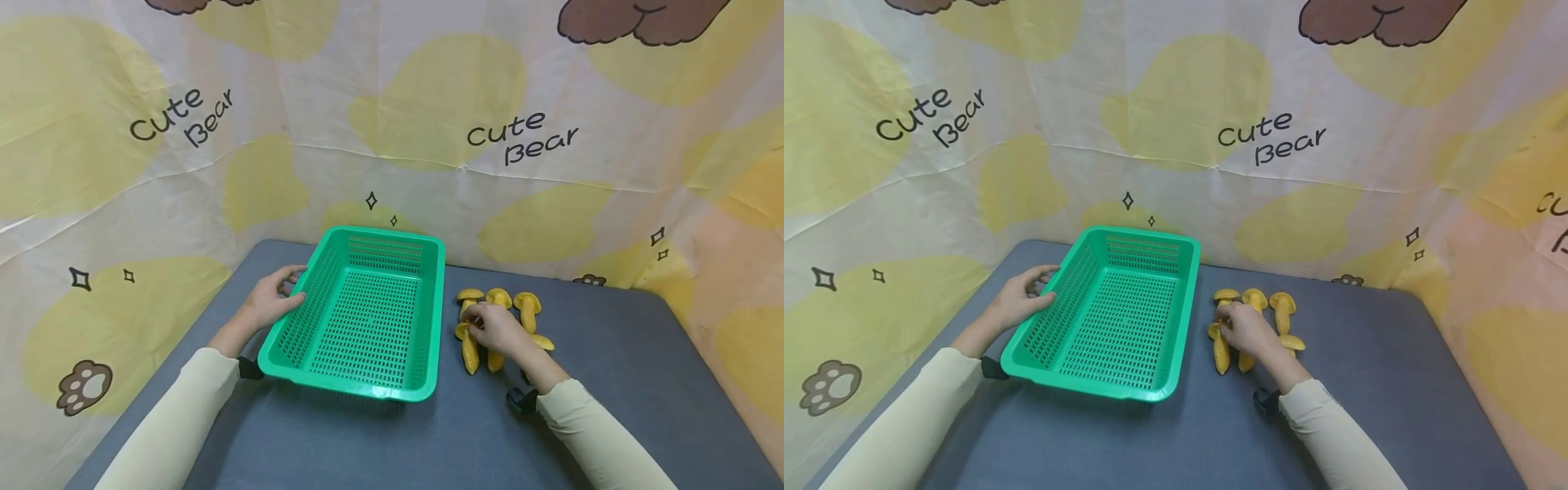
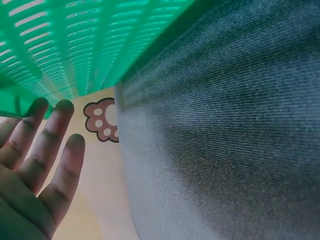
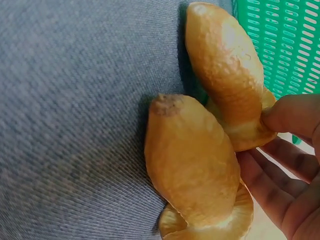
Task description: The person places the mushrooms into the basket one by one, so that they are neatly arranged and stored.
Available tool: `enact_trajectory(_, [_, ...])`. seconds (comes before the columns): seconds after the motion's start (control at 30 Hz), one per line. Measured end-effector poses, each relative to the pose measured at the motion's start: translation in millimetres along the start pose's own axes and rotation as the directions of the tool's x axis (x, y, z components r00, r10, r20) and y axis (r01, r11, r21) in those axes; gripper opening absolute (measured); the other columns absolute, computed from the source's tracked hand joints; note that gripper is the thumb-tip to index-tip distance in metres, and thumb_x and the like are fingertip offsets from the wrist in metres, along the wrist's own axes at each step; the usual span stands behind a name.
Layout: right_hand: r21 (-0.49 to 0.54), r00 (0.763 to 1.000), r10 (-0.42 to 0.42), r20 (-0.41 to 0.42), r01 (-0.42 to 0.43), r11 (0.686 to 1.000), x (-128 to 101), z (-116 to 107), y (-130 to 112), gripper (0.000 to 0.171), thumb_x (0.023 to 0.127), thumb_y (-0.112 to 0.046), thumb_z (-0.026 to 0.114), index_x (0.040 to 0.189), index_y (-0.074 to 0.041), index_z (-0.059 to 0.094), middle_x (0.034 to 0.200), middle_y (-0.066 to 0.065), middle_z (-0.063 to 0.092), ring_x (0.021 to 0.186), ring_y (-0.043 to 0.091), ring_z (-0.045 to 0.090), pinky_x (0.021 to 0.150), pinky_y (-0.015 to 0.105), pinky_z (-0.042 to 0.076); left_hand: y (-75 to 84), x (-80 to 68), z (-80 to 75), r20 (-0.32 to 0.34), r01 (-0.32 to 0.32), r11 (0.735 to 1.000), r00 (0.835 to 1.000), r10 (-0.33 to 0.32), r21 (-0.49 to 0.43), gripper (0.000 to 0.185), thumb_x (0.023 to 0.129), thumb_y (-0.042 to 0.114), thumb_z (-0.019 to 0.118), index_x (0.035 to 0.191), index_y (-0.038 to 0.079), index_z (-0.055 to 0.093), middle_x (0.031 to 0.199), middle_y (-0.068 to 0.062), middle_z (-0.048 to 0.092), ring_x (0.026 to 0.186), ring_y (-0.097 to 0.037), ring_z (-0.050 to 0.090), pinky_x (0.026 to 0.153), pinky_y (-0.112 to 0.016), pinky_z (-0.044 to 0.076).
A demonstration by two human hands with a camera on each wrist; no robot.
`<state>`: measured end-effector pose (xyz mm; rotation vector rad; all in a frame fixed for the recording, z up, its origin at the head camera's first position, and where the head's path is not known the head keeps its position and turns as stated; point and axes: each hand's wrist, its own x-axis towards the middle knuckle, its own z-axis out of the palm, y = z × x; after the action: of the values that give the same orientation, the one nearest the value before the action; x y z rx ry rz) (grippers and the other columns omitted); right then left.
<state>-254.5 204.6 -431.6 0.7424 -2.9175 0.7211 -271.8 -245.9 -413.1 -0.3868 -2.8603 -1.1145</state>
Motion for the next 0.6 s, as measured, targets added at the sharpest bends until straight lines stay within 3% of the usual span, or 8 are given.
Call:
enact_trajectory(0.23, [0.013, 0.998, -0.036, -0.057, 0.036, 0.999, -0.9, -7.6, -2.6, 0.012, 0.087, -0.004, 0.067, 0.098, -0.007, 0.072, 0.092, 0.005, 0.07, 0.08, 0.017, 0.064, 0.067, 0.03, 0.053, -1.9, -0.1, 1.8, -0.02, 0.004, 0.999, 1.0, -0.005, -0.043, 0.058, 0.093, 0.024, 0.06, 0.146, 0.016, 0.041, 0.125, -0.016, 0.053, 0.094, -0.027, 0.056, 0.072, -0.037, 0.047])
enact_trajectory(0.6, [0.063, 0.991, -0.016, -0.134, 0.025, 0.998, -0.2, -31.2, -11.2, 0.013, 0.088, -0.003, 0.064, 0.098, -0.007, 0.071, 0.097, 0.007, 0.068, 0.083, 0.02, 0.065, 0.07, 0.034, 0.056, 0.8, -0.5, 1.5, -0.012, 0.036, 0.997, 0.999, -0.037, -0.073, 0.058, 0.092, 0.024, 0.061, 0.147, 0.016, 0.041, 0.126, -0.015, 0.052, 0.093, -0.026, 0.054, 0.072, -0.036, 0.047])
